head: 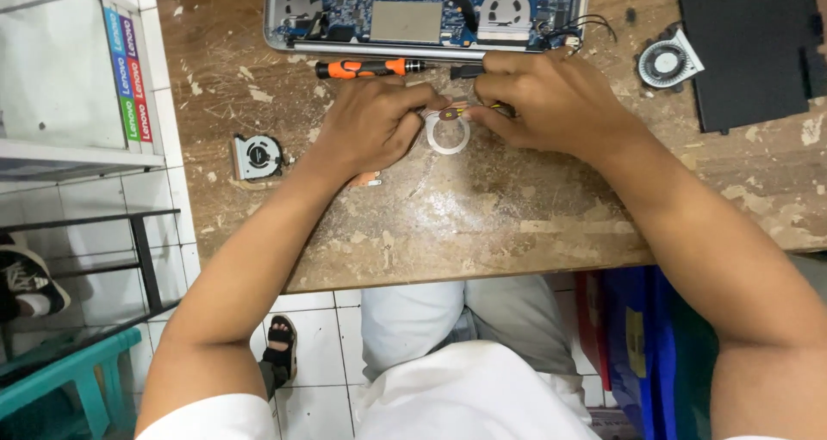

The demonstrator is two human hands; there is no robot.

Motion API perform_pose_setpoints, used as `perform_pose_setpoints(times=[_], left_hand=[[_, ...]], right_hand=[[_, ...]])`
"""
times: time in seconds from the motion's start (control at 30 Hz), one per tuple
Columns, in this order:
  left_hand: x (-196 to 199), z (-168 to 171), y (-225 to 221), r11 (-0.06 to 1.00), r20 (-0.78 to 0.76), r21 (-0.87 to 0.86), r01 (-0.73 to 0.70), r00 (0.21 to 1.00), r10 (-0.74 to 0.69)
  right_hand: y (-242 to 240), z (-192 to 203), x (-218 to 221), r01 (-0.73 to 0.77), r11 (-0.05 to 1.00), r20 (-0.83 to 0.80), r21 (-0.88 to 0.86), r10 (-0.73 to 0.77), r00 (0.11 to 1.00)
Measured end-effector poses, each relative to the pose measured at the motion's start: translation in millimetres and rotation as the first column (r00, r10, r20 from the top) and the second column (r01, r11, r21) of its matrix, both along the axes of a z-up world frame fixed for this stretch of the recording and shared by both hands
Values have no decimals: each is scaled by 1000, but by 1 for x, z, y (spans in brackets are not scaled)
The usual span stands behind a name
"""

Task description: Repairing a laptop by applying thermal paste to the heat pipe and inspecting the cooling fan assembly.

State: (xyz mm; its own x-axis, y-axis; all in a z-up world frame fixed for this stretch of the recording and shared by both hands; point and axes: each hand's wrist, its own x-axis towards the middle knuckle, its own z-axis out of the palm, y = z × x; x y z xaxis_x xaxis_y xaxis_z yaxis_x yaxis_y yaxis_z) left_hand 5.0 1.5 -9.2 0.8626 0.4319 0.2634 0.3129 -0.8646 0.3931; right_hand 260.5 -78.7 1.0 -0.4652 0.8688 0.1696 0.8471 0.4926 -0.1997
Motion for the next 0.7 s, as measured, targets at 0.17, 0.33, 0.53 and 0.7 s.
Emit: perform_pose_setpoints(times=[0.17, 0.33, 0.53, 0.7], left_hand=[[-1, 2, 0, 1000, -24, -18, -24, 999, 23], [-1, 3, -2, 998, -15, -46, -40, 999, 39], [-2, 2, -2, 999, 6, -26, -34, 999, 34], [-2, 1, -2, 998, 6, -54, -19, 1000, 20]], right_hand=[[4, -8, -26, -41, 986, -28, 161, 46, 999], [3, 6, -32, -154, 988, -86, 27, 156, 984], [-2, 4, -32, -119, 991, -80, 64, 124, 989], [-1, 9, -33, -71, 997, -117, 10, 72, 990]])
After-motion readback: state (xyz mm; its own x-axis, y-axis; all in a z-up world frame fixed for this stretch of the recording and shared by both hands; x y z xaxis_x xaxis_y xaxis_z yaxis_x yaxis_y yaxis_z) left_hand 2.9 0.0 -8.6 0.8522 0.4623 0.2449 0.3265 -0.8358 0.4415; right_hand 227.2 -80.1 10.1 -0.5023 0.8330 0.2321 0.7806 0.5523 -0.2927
